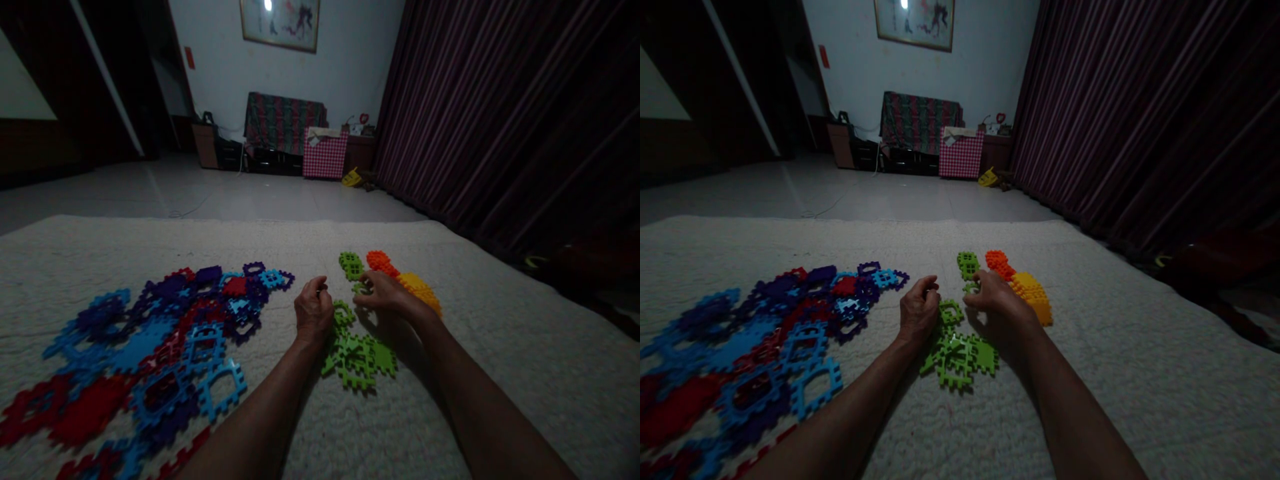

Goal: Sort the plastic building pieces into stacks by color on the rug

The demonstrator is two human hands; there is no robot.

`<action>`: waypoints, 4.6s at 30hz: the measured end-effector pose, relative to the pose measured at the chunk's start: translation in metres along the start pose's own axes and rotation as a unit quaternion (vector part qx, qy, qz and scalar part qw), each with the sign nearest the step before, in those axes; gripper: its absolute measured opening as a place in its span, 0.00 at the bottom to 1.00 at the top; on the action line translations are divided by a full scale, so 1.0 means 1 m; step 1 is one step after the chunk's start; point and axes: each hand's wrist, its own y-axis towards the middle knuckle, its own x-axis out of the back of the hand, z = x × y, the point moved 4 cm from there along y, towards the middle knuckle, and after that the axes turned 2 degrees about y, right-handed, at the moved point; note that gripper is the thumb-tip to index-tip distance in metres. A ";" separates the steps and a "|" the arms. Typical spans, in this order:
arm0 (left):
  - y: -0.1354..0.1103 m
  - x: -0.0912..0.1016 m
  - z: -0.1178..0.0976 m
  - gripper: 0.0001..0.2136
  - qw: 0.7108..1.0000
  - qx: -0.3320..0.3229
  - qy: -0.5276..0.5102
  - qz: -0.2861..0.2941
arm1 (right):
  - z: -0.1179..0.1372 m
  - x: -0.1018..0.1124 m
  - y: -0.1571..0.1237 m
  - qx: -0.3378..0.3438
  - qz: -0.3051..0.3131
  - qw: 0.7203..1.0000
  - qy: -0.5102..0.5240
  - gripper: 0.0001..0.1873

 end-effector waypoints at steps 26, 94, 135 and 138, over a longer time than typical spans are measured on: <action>0.002 0.000 0.001 0.17 1.000 0.013 0.000 0.001 | -0.010 -0.034 0.022 -0.038 -0.224 0.973 -0.041 0.25; -0.002 -0.006 0.004 0.19 0.996 0.015 -0.016 0.082 | 0.002 -0.012 -0.020 -0.136 -0.186 0.973 -0.013 0.27; 0.004 -0.006 0.017 0.19 0.972 0.108 -0.206 0.022 | 0.012 -0.017 -0.001 -0.023 -0.235 0.972 0.021 0.10; 0.006 -0.006 0.020 0.20 0.966 0.114 -0.231 0.020 | 0.026 -0.022 -0.008 -0.012 -0.166 0.984 0.062 0.10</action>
